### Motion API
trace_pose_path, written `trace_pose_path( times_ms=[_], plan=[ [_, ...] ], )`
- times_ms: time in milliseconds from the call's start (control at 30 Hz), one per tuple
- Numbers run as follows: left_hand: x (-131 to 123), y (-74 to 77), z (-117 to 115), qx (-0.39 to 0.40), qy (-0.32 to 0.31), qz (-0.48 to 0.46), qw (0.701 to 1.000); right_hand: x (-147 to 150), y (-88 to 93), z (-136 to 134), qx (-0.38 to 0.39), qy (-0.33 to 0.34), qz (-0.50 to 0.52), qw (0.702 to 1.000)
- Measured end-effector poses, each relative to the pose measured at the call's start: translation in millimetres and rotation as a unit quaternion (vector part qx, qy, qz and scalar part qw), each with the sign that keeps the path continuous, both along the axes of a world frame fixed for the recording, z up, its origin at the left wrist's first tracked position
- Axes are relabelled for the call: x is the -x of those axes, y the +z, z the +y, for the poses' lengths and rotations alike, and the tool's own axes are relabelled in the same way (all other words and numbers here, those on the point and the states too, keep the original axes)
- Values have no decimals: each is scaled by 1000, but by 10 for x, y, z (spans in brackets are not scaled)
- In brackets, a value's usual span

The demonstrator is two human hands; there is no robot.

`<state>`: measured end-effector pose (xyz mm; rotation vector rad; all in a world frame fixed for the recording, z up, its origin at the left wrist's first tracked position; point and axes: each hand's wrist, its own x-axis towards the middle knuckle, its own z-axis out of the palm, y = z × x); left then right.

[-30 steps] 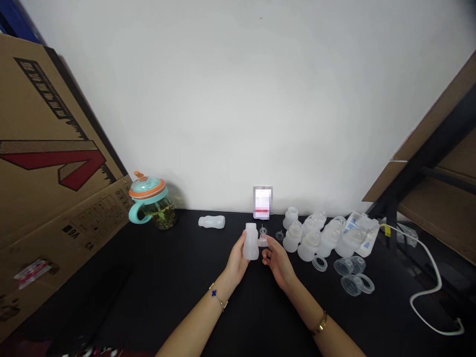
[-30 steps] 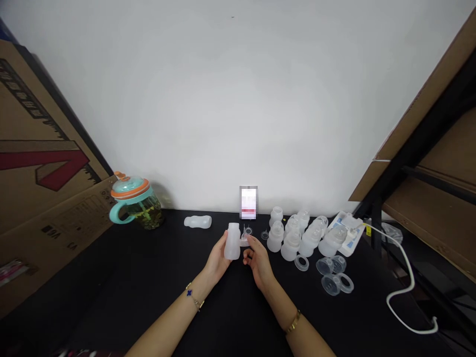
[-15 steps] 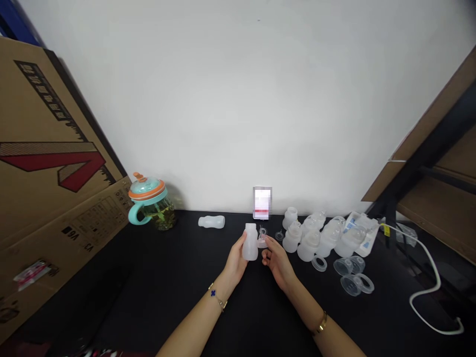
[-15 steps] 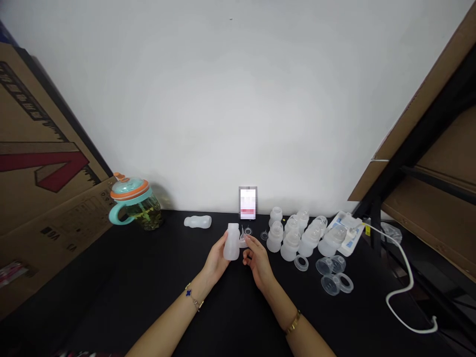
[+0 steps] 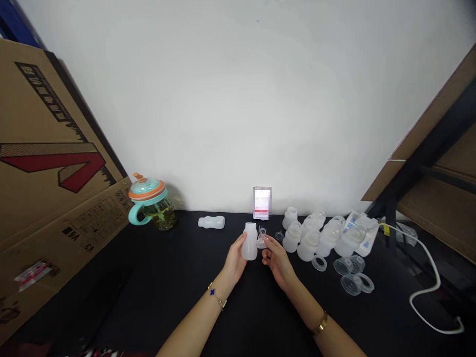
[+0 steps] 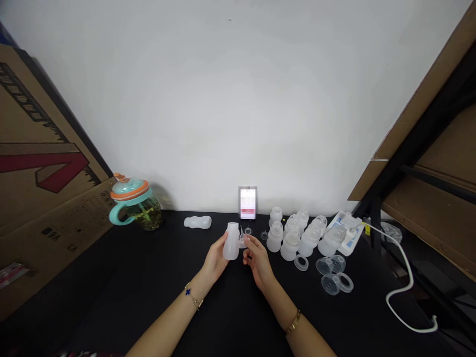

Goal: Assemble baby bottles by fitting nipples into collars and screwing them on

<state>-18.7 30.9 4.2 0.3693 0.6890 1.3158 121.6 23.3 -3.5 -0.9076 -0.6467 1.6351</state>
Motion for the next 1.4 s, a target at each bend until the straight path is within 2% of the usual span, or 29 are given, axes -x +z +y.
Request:
trace_pose_path(
  times_ms=[567,700,833,1000,1233,1400],
  plan=[
    [5,11,-4,-7,-13,6,1000,6,41,-12,3,-4,-4,1000],
    [8,13,-3,12,-4,9,1000,1,38,0,5,-17,-7,1000],
    [1,-33,-10,35,-7,60,998,-3,43,10,5,-27,-5,1000],
    [-16,-55,-43,22,7,138,990,-9,37,23,23,-30,-18,999],
    [-18,-12,-80,30,-105,159,981,-25,-14,50,20,-60,-26,998],
    [-37,-75,-82,41,-172,147,973,-27,-14,34,17,-62,-30,997]
  ],
)
